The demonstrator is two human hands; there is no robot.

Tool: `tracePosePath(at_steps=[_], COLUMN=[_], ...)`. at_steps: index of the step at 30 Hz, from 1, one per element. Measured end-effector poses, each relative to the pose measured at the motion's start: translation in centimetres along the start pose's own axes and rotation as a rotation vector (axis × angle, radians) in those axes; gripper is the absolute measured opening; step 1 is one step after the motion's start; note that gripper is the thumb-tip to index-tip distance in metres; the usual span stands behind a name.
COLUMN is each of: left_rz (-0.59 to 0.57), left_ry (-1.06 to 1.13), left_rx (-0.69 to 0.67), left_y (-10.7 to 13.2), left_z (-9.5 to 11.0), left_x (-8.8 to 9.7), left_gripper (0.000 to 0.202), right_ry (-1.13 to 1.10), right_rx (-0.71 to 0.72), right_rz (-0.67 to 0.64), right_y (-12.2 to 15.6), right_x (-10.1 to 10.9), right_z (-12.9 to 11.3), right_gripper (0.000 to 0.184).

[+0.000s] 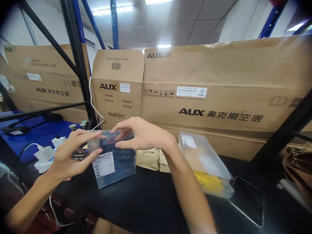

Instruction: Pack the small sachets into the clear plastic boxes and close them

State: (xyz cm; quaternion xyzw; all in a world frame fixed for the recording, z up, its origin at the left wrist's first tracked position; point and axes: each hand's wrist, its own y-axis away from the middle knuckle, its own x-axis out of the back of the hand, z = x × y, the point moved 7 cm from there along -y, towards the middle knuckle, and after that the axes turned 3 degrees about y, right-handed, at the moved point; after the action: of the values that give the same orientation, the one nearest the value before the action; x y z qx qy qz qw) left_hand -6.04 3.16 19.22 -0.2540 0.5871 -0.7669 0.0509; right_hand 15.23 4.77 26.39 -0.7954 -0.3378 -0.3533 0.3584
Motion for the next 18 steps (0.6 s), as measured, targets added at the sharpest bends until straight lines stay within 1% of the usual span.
tracePosePath(at_steps=[5,7,9,12,13,15,18], left_rz=[0.076,0.082,0.077,0.07,0.076,0.106,0.128], left_ry=[-0.052,-0.071,-0.069,-0.055,-0.061,-0.088,-0.117], left_rx=[-0.114,-0.152,-0.151,-0.08,-0.062,-0.049,-0.074], left_y=[0.1,0.1,0.2,0.5,0.6,0.9,0.9], left_z=[0.7,0.7,0.4,-0.6,-0.9,-1.2,-1.0], left_x=[0.0,0.0,0.0,0.1,0.2,0.4,0.5], left_gripper=[0.065,0.068,0.068,0.064,0.066,0.075,0.093], right_ry=[-0.025,-0.035,-0.043,-0.073,-0.092,-0.139,-0.193], right_rx=[0.009,0.008,0.019,0.05,0.055,0.051,0.035], right_rz=[0.003,-0.003,-0.011,-0.014,-0.016,-0.022,-0.038], right_y=[-0.2,-0.2,-0.2,-0.3,-0.3,-0.4,-0.5], right_x=[0.0,0.0,0.0,0.2,0.2,0.3,0.4], right_z=[0.6,0.7,0.7,0.8,0.9,1.2,1.7], right_gripper=[0.031,0.031,0.031,0.034,0.036,0.039,0.04])
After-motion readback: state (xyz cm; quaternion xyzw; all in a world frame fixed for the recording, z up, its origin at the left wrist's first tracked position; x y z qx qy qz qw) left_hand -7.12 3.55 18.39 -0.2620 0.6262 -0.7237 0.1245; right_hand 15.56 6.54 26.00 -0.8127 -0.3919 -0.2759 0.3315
